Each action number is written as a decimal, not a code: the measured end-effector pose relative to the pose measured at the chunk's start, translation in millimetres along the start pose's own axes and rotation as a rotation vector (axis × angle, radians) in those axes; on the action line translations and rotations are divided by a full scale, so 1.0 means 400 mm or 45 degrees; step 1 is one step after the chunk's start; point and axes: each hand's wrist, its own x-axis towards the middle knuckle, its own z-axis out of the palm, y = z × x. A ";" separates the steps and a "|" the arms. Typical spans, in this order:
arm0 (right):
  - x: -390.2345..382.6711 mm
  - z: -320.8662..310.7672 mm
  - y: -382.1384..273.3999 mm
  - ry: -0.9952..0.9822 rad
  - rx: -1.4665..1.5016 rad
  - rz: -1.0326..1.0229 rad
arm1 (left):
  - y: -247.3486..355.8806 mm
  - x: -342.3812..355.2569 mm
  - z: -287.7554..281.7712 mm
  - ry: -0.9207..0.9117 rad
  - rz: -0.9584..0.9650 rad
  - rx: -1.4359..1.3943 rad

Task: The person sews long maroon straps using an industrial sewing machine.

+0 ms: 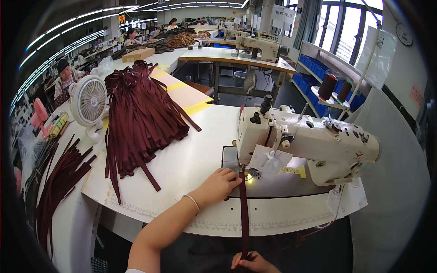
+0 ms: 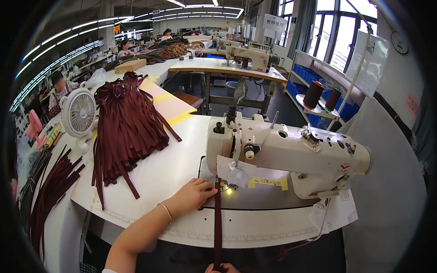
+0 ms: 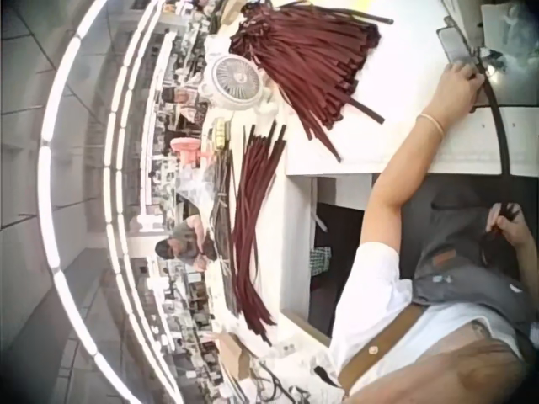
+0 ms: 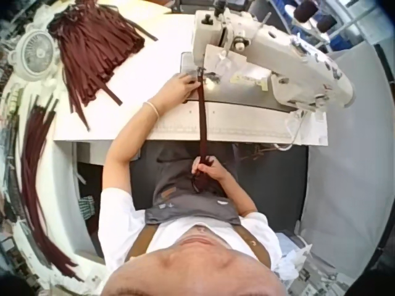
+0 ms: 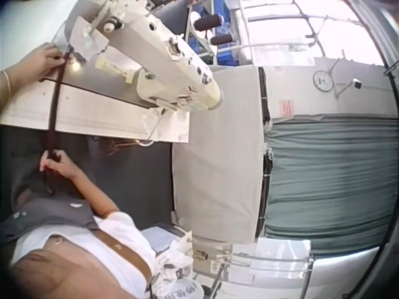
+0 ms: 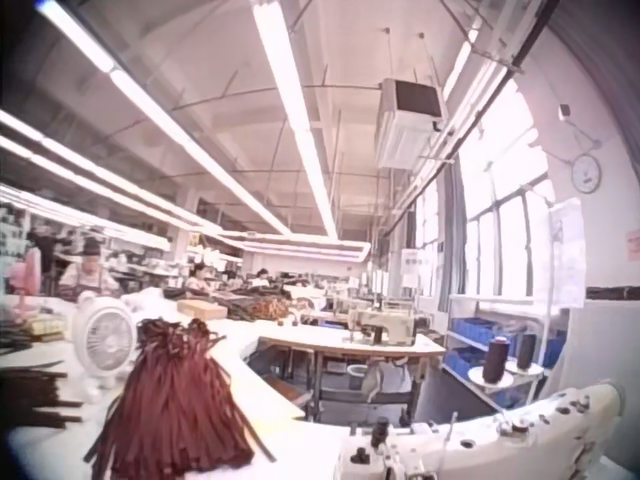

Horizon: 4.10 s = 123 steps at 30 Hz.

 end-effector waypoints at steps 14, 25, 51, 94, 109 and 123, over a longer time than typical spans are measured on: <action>-0.039 0.006 0.022 -0.015 0.022 0.018 | -0.004 0.003 0.011 0.011 0.000 -0.007; -0.024 -0.033 0.055 -0.009 0.304 0.107 | -0.001 0.009 0.005 0.023 0.021 -0.019; 0.038 -0.010 -0.177 0.454 -1.335 -0.734 | -0.002 0.009 0.002 0.012 0.006 -0.019; 0.318 -0.235 -0.334 0.203 -2.089 -0.806 | -0.013 0.025 0.006 0.067 0.035 -0.055; 0.319 -0.236 -0.331 0.203 -2.242 -0.874 | -0.003 0.030 0.006 -0.027 -0.002 0.100; 0.186 -0.180 -0.336 0.429 -2.256 -0.911 | -0.022 0.035 0.031 0.125 -0.108 -0.040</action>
